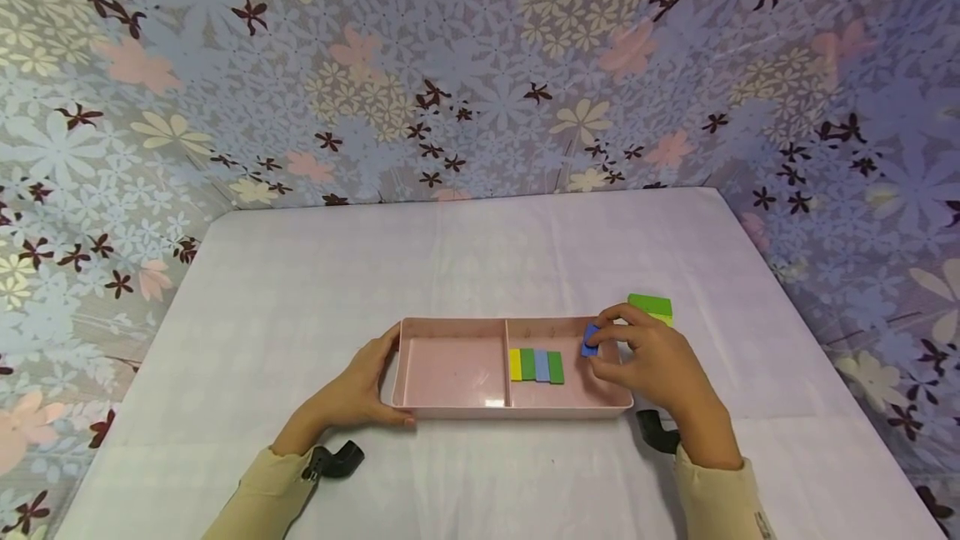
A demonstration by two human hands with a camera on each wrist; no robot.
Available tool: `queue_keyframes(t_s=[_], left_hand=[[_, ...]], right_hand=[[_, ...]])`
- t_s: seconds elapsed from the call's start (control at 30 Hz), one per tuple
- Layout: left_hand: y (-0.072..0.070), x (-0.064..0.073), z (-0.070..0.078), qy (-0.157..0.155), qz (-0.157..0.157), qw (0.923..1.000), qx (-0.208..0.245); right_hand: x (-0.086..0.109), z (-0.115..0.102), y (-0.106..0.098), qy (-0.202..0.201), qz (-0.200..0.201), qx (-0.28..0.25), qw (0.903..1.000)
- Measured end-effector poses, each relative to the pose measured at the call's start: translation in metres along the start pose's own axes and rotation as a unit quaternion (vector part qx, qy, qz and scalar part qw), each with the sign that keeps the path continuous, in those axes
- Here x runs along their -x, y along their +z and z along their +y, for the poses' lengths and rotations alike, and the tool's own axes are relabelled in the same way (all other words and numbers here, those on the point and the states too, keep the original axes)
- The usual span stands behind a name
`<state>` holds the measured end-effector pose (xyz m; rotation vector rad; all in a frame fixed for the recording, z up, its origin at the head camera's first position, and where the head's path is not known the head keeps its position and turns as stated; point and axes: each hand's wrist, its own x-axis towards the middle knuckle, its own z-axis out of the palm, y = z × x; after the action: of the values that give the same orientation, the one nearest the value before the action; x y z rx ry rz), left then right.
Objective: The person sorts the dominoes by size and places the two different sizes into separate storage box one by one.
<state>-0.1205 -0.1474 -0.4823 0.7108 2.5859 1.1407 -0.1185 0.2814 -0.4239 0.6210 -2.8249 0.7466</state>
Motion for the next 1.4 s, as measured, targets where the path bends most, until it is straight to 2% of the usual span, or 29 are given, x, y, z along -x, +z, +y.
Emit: queue_keyframes(t_s=[0.17,0.47,0.6,0.83,1.1,1.23,1.4], left_hand=[[0.003,-0.001,-0.002,-0.002,0.002,1.0000,0.004],[0.005,-0.002,-0.005,0.008,0.004,0.9999,0.007],[0.003,-0.003,-0.003,0.006,-0.001,0.9999,0.011],[0.002,-0.005,-0.001,0.009,-0.004,0.9999,0.013],[0.005,-0.001,-0.004,0.009,0.001,0.9998,0.018],[0.003,-0.002,-0.005,0.020,0.010,0.9996,0.016],[0.000,-0.004,-0.006,0.020,0.012,0.9996,0.013]], right_hand=[[-0.002,-0.002,0.003,-0.018,-0.025,0.006,0.9995],[-0.009,-0.006,0.001,-0.019,-0.093,0.001,0.9955],[-0.012,-0.008,0.001,-0.018,-0.104,0.010,0.9944],[-0.014,-0.015,0.004,0.023,-0.126,0.017,0.9916],[-0.012,-0.016,0.011,0.027,-0.142,0.014,0.9895],[-0.014,-0.016,0.014,0.033,-0.142,0.018,0.9891],[-0.018,-0.018,0.016,0.041,-0.143,0.028,0.9885]])
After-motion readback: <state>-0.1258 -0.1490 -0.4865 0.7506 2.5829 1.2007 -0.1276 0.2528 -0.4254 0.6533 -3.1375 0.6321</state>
